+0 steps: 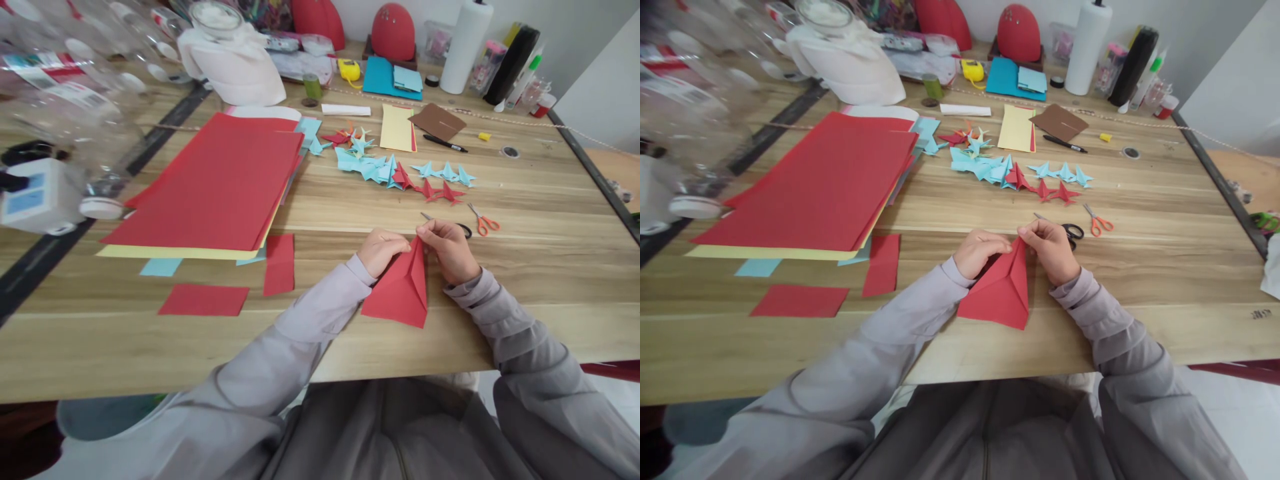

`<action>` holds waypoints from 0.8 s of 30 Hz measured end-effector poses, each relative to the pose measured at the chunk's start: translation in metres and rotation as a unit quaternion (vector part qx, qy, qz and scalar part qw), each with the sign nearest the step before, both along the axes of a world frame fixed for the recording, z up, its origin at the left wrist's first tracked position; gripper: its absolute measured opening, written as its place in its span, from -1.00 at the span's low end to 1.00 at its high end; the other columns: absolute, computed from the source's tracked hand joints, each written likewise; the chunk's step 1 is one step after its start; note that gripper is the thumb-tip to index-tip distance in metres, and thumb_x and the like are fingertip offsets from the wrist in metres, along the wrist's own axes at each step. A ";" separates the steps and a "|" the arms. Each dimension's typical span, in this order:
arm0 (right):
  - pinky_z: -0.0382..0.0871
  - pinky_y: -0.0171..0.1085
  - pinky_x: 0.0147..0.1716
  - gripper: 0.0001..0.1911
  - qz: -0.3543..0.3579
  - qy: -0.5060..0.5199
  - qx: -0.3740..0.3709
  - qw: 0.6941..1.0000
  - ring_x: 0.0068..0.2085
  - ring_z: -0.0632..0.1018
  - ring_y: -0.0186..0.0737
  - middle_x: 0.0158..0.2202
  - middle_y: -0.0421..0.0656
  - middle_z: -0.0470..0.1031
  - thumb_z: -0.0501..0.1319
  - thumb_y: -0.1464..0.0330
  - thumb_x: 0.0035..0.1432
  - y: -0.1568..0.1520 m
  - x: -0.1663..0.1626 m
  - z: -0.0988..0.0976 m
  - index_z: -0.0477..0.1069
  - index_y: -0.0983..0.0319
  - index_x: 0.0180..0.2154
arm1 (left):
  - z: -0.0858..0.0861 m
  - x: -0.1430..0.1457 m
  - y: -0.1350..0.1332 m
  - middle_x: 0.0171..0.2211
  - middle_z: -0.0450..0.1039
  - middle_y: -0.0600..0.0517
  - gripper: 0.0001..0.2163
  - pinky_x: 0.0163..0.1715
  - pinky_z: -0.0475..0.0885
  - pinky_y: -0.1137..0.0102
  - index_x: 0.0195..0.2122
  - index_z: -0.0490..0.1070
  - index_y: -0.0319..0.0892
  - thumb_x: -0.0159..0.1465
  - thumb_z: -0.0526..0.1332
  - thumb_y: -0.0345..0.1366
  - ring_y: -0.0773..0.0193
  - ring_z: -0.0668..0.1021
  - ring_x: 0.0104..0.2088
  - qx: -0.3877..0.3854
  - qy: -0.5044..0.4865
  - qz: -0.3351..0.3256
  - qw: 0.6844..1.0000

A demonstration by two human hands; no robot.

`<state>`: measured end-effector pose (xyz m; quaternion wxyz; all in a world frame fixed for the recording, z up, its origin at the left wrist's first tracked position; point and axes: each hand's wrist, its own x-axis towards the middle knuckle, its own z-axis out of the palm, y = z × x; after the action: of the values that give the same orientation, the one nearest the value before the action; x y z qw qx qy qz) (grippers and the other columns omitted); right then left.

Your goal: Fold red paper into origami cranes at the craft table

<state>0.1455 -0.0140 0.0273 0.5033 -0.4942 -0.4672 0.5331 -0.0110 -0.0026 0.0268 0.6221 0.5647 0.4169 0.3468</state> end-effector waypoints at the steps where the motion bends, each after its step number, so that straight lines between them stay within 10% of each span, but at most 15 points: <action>1: 0.06 -0.36 -0.63 -0.57 -0.010 0.007 -0.005 1.000 -0.64 0.24 -0.46 -0.69 -0.33 0.27 0.46 0.07 -0.21 0.001 0.002 0.000 0.35 0.22 -0.60 | 0.001 -0.001 0.000 -0.73 0.11 0.15 -0.78 -0.52 0.07 0.41 -0.78 0.23 -0.19 -0.09 0.18 -0.24 0.40 0.18 -0.58 -0.005 0.000 -0.005 1.000; 17: 0.11 -0.41 -0.71 -0.59 -0.158 0.093 -0.003 0.983 -0.64 0.27 -0.46 -0.66 -0.33 0.27 0.47 0.17 -0.19 0.021 0.028 -0.001 0.27 0.22 -0.61 | 0.011 -0.017 0.003 -0.84 0.12 0.15 -0.80 -0.69 -0.01 0.46 -0.82 0.28 -0.20 -0.14 0.17 -0.27 0.46 0.19 -0.75 -0.035 0.018 -0.048 0.998; 24: 0.07 -0.38 -0.69 -0.56 -0.158 0.101 -0.009 0.982 -0.65 0.23 -0.44 -0.69 -0.32 0.23 0.46 0.13 -0.19 0.021 0.033 0.004 0.25 0.20 -0.63 | 0.008 -0.033 0.011 -0.70 0.42 0.00 -0.82 -0.74 0.03 0.47 -0.68 0.48 -0.25 -0.10 0.20 -0.24 0.41 0.31 -0.74 0.001 -0.029 -0.026 0.999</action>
<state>0.1780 0.0065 0.0311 0.6216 -0.5096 -0.3252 0.4982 -0.0437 0.0088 0.0349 0.6418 0.5656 0.3840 0.3473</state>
